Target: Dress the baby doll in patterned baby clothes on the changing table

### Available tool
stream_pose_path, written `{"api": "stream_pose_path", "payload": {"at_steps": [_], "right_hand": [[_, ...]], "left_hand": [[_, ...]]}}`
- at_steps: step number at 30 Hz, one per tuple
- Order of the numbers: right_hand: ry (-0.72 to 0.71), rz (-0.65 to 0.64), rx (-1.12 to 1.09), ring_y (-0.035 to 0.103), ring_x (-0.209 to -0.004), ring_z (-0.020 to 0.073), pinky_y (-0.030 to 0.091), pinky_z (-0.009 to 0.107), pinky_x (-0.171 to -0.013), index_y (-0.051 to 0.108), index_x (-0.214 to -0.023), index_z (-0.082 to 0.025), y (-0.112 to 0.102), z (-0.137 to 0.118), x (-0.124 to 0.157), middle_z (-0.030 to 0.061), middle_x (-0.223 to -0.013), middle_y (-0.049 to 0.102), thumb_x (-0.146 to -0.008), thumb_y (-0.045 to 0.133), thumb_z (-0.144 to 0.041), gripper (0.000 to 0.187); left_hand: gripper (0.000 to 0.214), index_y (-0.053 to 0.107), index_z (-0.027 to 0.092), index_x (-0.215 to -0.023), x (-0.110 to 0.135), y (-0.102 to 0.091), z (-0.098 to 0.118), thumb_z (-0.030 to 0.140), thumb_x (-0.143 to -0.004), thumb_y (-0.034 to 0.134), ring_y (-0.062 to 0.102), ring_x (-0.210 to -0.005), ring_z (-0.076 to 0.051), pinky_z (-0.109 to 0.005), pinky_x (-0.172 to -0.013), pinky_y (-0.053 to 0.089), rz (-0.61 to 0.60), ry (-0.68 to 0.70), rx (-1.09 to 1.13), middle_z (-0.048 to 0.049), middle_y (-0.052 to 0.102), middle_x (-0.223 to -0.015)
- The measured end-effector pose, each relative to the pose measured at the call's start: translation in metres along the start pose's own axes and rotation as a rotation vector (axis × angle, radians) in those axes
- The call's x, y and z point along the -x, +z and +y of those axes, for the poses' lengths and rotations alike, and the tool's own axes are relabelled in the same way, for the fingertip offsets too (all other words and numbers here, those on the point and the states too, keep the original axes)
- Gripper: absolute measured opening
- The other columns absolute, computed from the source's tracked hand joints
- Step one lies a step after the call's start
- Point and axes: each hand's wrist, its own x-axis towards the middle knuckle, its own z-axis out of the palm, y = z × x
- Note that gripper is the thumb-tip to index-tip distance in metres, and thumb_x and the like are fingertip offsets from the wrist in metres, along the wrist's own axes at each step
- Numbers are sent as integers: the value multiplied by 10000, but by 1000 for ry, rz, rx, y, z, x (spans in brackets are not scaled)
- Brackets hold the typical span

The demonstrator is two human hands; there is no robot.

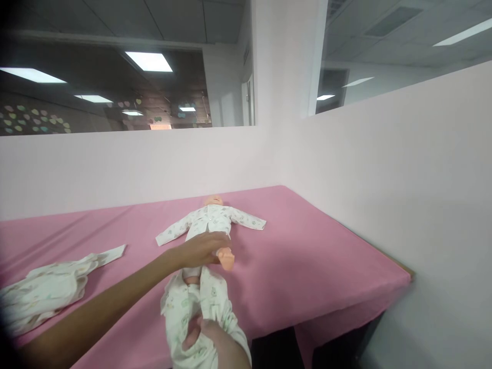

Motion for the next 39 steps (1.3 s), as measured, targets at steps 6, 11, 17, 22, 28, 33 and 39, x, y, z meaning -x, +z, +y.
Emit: {"api": "stream_pose_path", "payload": {"at_steps": [6,11,17,22,28,33,39], "right_hand": [[-90,81,-350,660,-776,212,509,313,-733,675,-740,-147,13,-32,-3,68,-757,697,-668,758,-335,218],[-268,141,-345,656,-738,208,510,316,-643,640,-840,-198,18,-59,-15,45,-804,698,-756,687,-402,225],[-161,57,-239,646,-679,216,490,327,-598,641,-926,-204,28,-54,-31,46,-698,672,-772,637,-518,350],[-123,44,-218,645,-650,212,482,327,-592,641,-976,-218,32,-54,-44,38,-674,670,-770,612,-586,423],[-30,89,-249,648,-636,204,478,306,-590,638,-1024,-196,34,-56,-36,32,-656,670,-780,581,-630,501],[-16,32,-184,653,-650,198,476,292,-593,654,-998,-186,34,-56,-27,34,-678,680,-788,556,-646,515],[-78,25,-173,649,-681,181,477,275,-593,626,-1070,-207,27,-51,-34,17,-747,686,-787,630,-557,450]], "left_hand": [[246,603,256,-1072,4,-1,3,230,-835,540,562,-1003,-205,-313,-829,410,-1,3,29,-25,600,-1106],[278,623,246,-1050,12,21,7,150,-793,576,529,-1069,-234,-349,-857,401,9,37,-152,-49,595,-1110],[217,641,185,-986,8,32,21,124,-799,549,478,-1172,-300,-429,-908,404,-21,-16,-283,-102,595,-1156],[352,601,199,-1156,19,16,27,112,-883,397,435,-1284,-253,-399,-1029,370,18,-137,64,-80,506,-1376],[566,286,265,-1475,58,16,67,403,-933,374,525,-1223,-267,-367,-892,500,53,-473,563,-79,441,-1452],[685,272,233,-1479,65,45,104,290,-834,496,348,-1363,-294,-440,-1075,356,184,-481,275,-80,367,-1500],[355,578,161,-1062,43,59,92,87,-812,338,609,-841,-257,-358,-666,441,179,-483,-63,-100,648,-1003]]}}
